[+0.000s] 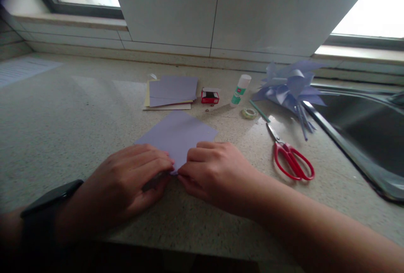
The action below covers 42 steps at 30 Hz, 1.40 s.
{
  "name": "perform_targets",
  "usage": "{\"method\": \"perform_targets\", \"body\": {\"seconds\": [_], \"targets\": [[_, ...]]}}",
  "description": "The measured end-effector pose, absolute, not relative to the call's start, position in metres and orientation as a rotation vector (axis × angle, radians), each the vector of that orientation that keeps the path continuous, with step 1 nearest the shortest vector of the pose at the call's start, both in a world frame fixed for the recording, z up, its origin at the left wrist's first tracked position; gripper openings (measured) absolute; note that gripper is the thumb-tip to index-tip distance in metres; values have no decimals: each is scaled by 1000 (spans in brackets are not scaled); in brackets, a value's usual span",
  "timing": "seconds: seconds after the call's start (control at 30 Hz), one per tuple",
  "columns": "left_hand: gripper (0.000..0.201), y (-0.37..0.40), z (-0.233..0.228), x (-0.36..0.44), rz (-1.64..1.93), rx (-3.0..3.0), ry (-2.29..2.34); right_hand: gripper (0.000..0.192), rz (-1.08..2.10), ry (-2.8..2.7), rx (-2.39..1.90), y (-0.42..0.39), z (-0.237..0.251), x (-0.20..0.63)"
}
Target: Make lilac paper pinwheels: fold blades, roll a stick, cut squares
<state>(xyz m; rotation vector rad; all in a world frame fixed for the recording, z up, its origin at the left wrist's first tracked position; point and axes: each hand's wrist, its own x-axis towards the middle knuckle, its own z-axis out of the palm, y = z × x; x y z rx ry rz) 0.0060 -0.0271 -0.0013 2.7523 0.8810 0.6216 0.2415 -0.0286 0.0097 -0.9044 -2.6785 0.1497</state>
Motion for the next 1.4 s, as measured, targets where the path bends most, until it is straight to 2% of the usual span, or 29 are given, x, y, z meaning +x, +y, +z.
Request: {"method": "perform_targets", "body": {"seconds": [0.3,0.5,0.83,1.1,1.23,1.4], "targets": [[11,-28,-1,3,660,2742,844,16,169,-2680,-917,-30,9,240],[17,-28,0,3,656,2728,891,15,115,-2608,-898,-32,10,238],[13,-28,-1,3,702,2733,858,17,27,-2595,-923,-34,12,236],[11,-27,1,4,686,2715,889,11,385,-2609,-1064,-27,10,240],[19,-27,-1,4,691,2749,898,13,405,-2620,-1084,-25,11,242],[19,-28,-4,4,679,2770,948,12,488,-2603,-1069,-26,11,243]]}}
